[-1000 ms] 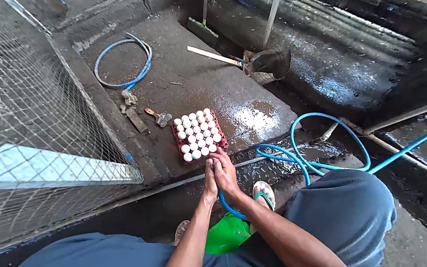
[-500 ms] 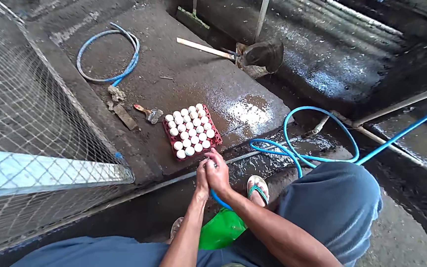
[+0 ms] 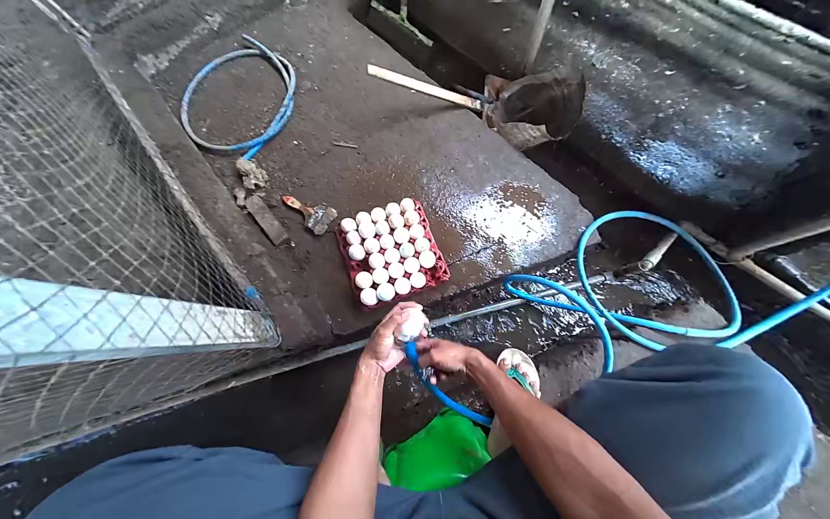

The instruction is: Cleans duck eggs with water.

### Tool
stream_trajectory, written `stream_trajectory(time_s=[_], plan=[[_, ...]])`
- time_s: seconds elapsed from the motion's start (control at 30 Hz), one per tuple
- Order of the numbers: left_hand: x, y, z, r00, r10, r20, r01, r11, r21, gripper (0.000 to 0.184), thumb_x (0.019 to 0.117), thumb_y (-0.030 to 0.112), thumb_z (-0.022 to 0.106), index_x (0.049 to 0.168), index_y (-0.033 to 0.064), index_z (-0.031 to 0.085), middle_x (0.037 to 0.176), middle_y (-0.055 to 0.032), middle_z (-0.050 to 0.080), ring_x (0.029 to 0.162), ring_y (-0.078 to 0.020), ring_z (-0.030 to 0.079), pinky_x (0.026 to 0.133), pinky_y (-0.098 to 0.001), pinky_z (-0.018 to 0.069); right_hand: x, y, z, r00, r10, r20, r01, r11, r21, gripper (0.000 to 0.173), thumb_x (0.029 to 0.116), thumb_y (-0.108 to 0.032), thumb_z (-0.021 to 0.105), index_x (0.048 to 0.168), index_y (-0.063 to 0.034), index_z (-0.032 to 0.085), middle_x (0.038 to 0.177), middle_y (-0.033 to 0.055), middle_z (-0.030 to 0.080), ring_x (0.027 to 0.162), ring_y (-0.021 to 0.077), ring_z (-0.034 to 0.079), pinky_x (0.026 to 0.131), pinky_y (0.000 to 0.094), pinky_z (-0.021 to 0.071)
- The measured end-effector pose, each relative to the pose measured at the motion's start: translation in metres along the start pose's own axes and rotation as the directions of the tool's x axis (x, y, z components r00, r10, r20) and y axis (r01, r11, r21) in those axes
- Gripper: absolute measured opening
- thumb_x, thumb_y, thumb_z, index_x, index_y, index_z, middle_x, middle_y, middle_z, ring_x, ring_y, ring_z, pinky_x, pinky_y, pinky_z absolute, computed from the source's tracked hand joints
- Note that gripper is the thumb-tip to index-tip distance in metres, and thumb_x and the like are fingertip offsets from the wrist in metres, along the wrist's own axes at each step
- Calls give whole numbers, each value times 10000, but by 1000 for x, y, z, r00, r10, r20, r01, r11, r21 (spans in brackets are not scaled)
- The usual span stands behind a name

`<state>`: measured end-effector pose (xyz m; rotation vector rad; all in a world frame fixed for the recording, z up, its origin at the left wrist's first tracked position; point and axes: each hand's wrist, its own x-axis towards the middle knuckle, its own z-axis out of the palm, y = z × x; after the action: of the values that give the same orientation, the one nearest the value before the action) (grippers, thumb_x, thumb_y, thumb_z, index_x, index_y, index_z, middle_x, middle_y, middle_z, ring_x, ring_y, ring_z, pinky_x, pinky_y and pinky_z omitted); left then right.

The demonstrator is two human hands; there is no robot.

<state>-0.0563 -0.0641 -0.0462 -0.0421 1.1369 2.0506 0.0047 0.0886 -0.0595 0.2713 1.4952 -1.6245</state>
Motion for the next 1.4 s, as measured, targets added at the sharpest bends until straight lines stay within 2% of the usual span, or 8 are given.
stream_trajectory(time_s=[0.17, 0.37, 0.53, 0.7, 0.8, 0.93, 1.17, 1.4], plan=[[26, 26, -34, 937, 113, -332, -76, 990, 122, 294, 1065, 120, 414, 1337, 12, 445, 1054, -109, 640, 859, -173, 669, 790, -338, 587, 19, 3, 10, 999, -33, -1, 33, 999, -36, 344, 1075, -131, 458, 1408, -108, 544, 1165, 55, 685, 588, 49, 491, 520, 240, 414], [93, 61, -104, 722, 317, -615, 141, 803, 580, 655, 923, 116, 740, 1474, -15, 410, 1283, -276, 597, 1087, -337, 657, 939, -473, 560, 21, 1, 6, 1000, -3, -28, 1, 994, -105, 326, 1062, -128, 479, 1370, -91, 582, 1158, 84, 683, 660, 97, 534, 574, 290, 448], [140, 73, -134, 733, 326, -597, 401, 502, 766, 763, 826, 181, 843, 1445, -4, 436, 1320, -282, 579, 1220, -418, 581, 1036, -565, 476, 12, -2, 3, 999, 5, -41, -10, 991, -135, 329, 1055, -127, 494, 1365, -68, 587, 1199, 105, 674, 807, 132, 619, 684, 327, 512], [168, 74, -148, 769, 287, -571, 452, 386, 804, 852, 791, 202, 880, 1472, 2, 409, 1342, -296, 564, 1279, -432, 543, 1085, -575, 434, 8, -1, -2, 999, 25, -46, -31, 990, -137, 328, 1043, -133, 503, 1354, -85, 598, 1228, 92, 671, 839, 141, 638, 710, 340, 527], [178, 78, -147, 786, 223, -576, 471, 388, 792, 899, 784, 196, 882, 1499, 18, 367, 1359, -312, 553, 1257, -449, 563, 1048, -593, 464, 5, -3, -2, 998, 36, -48, -42, 990, -136, 330, 1044, -130, 501, 1356, -79, 598, 1253, 100, 669, 903, 155, 653, 762, 356, 536], [184, 92, -141, 743, 63, -666, 561, 484, 672, 679, 967, 382, 677, 1521, 125, 382, 1347, -311, 559, 1166, -461, 609, 930, -622, 513, 7, -2, -2, 998, 26, -52, -34, 986, -163, 333, 1036, -140, 511, 1349, -75, 604, 1273, 102, 666, 1032, 181, 663, 876, 397, 540], [206, 86, -156, 734, 139, -665, 603, 316, 732, 738, 829, 243, 844, 1441, 60, 475, 1284, -308, 603, 1181, -468, 610, 963, -638, 503, 9, -2, -6, 997, 25, -69, -38, 982, -186, 329, 1017, -127, 523, 1330, -76, 613, 1244, 99, 672, 1053, 177, 658, 920, 396, 528], [204, 86, -146, 732, 178, -657, 620, 224, 752, 605, 922, 266, 738, 1432, 38, 503, 1306, -290, 604, 1255, -446, 571, 1046, -606, 450, 10, -4, -6, 998, 31, -61, -43, 976, -212, 344, 1012, -127, 532, 1345, -69, 598, 1261, 115, 665, 1089, 200, 654, 960, 423, 517]])
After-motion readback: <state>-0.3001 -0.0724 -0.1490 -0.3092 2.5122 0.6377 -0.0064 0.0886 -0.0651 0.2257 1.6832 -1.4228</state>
